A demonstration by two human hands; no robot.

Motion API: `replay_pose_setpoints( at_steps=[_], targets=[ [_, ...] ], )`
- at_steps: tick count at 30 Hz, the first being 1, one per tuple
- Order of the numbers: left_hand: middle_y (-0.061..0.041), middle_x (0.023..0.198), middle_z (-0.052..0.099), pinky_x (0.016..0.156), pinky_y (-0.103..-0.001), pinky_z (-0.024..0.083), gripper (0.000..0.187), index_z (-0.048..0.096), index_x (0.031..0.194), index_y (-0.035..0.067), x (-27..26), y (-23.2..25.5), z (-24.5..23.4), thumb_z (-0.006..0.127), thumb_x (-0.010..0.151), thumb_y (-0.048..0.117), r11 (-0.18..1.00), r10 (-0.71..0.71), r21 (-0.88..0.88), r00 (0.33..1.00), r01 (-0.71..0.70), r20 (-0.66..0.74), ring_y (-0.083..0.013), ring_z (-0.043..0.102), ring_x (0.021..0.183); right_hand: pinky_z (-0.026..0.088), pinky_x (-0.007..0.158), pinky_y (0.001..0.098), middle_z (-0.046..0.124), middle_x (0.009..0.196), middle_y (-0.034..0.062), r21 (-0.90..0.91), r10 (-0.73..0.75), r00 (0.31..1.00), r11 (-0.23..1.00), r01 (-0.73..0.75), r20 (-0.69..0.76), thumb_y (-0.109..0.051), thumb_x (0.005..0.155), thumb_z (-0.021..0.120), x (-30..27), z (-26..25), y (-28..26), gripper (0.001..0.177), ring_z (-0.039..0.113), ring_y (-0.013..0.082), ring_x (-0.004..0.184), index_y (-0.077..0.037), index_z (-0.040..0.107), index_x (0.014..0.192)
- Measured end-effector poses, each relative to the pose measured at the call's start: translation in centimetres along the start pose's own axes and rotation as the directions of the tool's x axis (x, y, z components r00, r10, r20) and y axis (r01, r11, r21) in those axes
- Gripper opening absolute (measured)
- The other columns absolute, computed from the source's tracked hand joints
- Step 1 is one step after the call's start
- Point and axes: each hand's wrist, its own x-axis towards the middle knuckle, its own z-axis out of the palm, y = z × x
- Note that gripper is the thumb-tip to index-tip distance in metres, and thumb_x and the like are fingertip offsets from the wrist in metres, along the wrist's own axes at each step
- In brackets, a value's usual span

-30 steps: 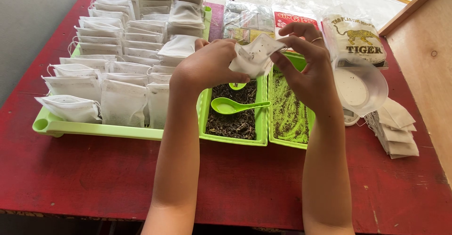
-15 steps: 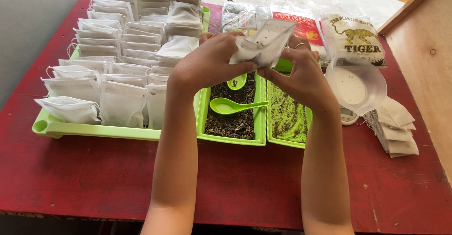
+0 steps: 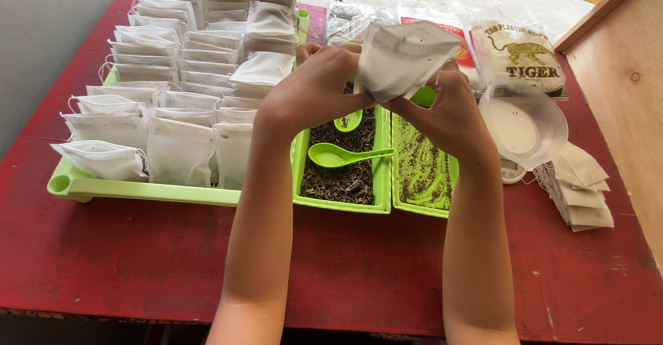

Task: The person fills white tea bags with loose tea leaves using a green plastic spoon. They scoop the leaves from a green tray, pour them into the open bag, and then place the filled bag onto a tray of completed items. The process is repeated continuously throughout the video.

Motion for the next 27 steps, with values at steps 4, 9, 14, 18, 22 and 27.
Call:
replay_pose_setpoints(
  at_steps=[4, 9, 14, 18, 22, 27],
  targets=[
    [-0.001, 0.092, 0.065, 0.098, -0.055, 0.027, 0.036, 0.071, 0.096, 0.016, -0.4, -0.1, -0.4, 0.081, 0.081, 0.047, 0.996, 0.017, -0.089, 1.000, -0.016, 0.009, -0.0273, 0.066, 0.096, 0.047, 0.084, 0.0417, 0.065, 0.086, 0.0138, -0.033, -0.022, 1.000, 0.999, 0.023, 0.020, -0.026, 0.092, 0.084, -0.4, -0.2, 1.5, 0.022, 0.055, 0.0241, 0.081, -0.012, 0.079, 0.108],
    [-0.015, 0.084, 0.063, 0.100, -0.060, 0.024, 0.045, 0.068, 0.086, 0.002, -0.5, -1.3, 0.0, 0.077, 0.085, 0.046, 0.998, -0.049, 0.041, 0.998, 0.047, 0.029, -0.0400, 0.065, 0.090, 0.036, 0.091, 0.0439, 0.059, 0.091, 0.0124, -0.103, -0.009, 0.996, 0.995, 0.018, 0.086, -0.029, 0.093, 0.081, -0.2, 0.1, 0.8, 0.019, 0.050, 0.0265, 0.092, -0.017, 0.080, 0.107],
    [-0.004, 0.084, 0.068, 0.101, -0.057, 0.022, 0.041, 0.073, 0.089, 0.012, -0.1, -0.2, 0.3, 0.081, 0.079, 0.051, 0.993, -0.100, 0.073, 0.994, 0.097, 0.052, -0.0280, 0.067, 0.089, 0.035, 0.087, 0.0433, 0.058, 0.091, 0.0134, -0.075, 0.023, 0.993, 0.997, -0.014, 0.113, -0.030, 0.092, 0.080, -0.2, -0.6, 0.9, 0.027, 0.048, 0.0264, 0.093, -0.010, 0.078, 0.110],
    [0.000, 0.086, 0.069, 0.100, -0.056, 0.022, 0.036, 0.074, 0.090, 0.017, 0.4, -0.3, 0.5, 0.082, 0.077, 0.049, 0.997, -0.067, 0.052, 0.997, 0.065, 0.048, -0.0250, 0.068, 0.091, 0.040, 0.085, 0.0440, 0.058, 0.096, 0.0171, -0.010, -0.006, 0.997, 1.000, 0.007, 0.082, -0.030, 0.092, 0.081, 0.0, -0.7, 0.2, 0.033, 0.049, 0.0281, 0.092, -0.003, 0.076, 0.109],
    [0.000, 0.093, 0.069, 0.098, -0.056, 0.024, 0.037, 0.073, 0.094, 0.017, 0.2, 0.0, 0.4, 0.078, 0.080, 0.051, 0.999, -0.054, 0.012, 0.997, 0.053, 0.058, -0.0247, 0.067, 0.094, 0.043, 0.088, 0.0463, 0.058, 0.102, 0.0204, 0.018, -0.011, 0.999, 1.000, 0.010, 0.037, -0.032, 0.093, 0.082, -0.1, -0.5, 0.7, 0.035, 0.053, 0.0309, 0.094, -0.001, 0.073, 0.107],
    [0.000, 0.107, 0.072, 0.089, -0.046, 0.020, 0.018, 0.073, 0.091, 0.014, 0.6, 0.4, 0.4, 0.063, 0.090, 0.029, 0.995, -0.056, 0.083, 0.998, 0.055, 0.007, -0.0236, 0.059, 0.097, 0.036, 0.110, 0.0367, 0.048, 0.151, 0.0160, -0.037, 0.137, 0.990, 0.990, -0.136, 0.025, -0.039, 0.090, 0.075, -0.2, -0.3, 3.4, 0.032, 0.046, 0.0243, 0.139, -0.008, 0.077, 0.100]
  ],
)
